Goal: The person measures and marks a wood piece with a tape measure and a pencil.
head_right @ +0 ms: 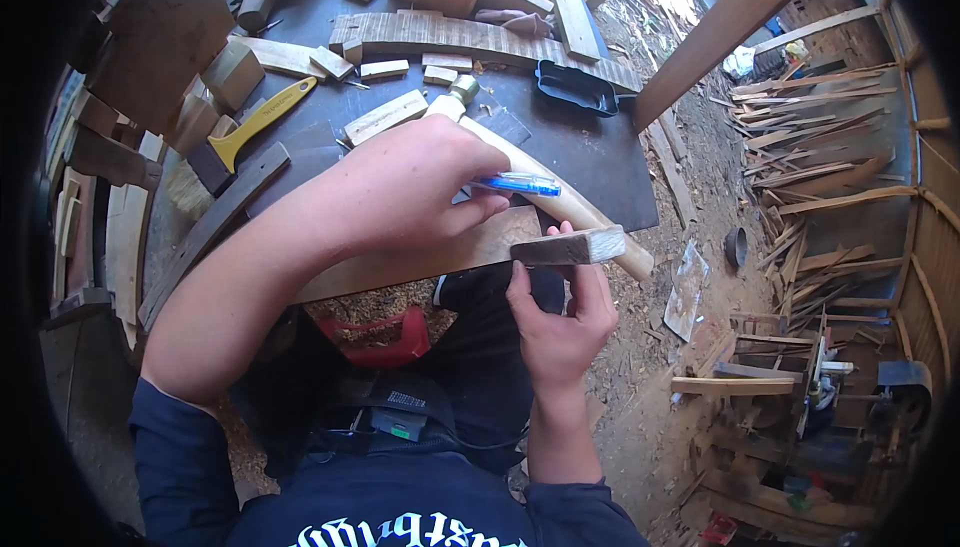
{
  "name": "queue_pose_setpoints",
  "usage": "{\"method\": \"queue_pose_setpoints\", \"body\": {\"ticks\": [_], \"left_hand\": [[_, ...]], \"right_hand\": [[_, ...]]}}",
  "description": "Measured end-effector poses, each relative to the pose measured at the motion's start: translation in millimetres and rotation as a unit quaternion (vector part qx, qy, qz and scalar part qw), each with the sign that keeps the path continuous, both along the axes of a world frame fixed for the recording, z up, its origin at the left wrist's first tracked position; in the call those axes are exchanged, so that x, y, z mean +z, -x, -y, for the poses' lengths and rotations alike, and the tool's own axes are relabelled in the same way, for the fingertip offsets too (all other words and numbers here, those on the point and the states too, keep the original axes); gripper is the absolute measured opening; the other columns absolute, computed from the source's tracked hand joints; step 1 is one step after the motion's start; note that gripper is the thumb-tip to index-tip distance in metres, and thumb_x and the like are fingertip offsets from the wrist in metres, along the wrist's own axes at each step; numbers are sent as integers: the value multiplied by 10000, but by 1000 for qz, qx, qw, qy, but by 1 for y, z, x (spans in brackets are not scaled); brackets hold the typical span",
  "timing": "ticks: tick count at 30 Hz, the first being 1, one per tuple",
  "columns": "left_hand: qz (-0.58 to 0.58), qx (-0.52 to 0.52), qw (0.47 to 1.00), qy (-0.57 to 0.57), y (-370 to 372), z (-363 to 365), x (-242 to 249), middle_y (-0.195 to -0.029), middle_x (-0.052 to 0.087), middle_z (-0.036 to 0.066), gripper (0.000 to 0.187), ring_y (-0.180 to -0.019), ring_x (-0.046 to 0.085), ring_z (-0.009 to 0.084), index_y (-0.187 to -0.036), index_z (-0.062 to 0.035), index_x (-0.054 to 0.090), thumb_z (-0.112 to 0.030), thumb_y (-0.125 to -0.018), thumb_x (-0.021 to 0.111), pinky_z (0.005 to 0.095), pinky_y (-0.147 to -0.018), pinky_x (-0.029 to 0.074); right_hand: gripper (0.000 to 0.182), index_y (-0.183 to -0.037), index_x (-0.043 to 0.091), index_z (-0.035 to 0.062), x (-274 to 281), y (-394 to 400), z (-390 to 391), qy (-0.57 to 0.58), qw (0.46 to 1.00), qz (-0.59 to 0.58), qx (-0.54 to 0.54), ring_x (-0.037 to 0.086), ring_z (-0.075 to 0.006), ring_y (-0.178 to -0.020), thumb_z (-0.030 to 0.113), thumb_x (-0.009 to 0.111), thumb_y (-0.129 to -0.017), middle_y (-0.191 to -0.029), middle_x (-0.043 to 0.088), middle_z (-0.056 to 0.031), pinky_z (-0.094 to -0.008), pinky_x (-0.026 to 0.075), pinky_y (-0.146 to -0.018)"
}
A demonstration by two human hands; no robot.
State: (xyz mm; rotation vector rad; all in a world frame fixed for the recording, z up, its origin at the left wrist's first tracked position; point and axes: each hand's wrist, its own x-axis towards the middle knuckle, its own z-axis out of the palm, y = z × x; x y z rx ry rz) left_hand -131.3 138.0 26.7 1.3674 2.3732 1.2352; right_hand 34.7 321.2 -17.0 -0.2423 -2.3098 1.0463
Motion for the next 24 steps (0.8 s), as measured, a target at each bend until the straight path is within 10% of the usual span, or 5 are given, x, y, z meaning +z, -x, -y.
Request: {"method": "queue_pose_setpoints", "body": {"ticks": [13,24], "left_hand": [[22,-2,1000,-22,2,0,0,-802,692,240,249,-750,686,407,-926,31,730,-216,-957,736,465,-716,546],[20,-8,997,-74,2,-4,-5,-753,658,208,249,-679,631,347,-948,25,717,-222,-973,736,431,-651,502]], "right_hand": [[517,-1265,755,-32,0,2,6,-88,995,-9,-36,660,-181,-788,51,901,-777,-1021,711,-103,-323,546,-712],[509,-1237,752,-30,-1,4,6,-108,993,-21,-33,699,-218,-809,58,906,-759,-986,705,-114,-353,567,-740]]}}
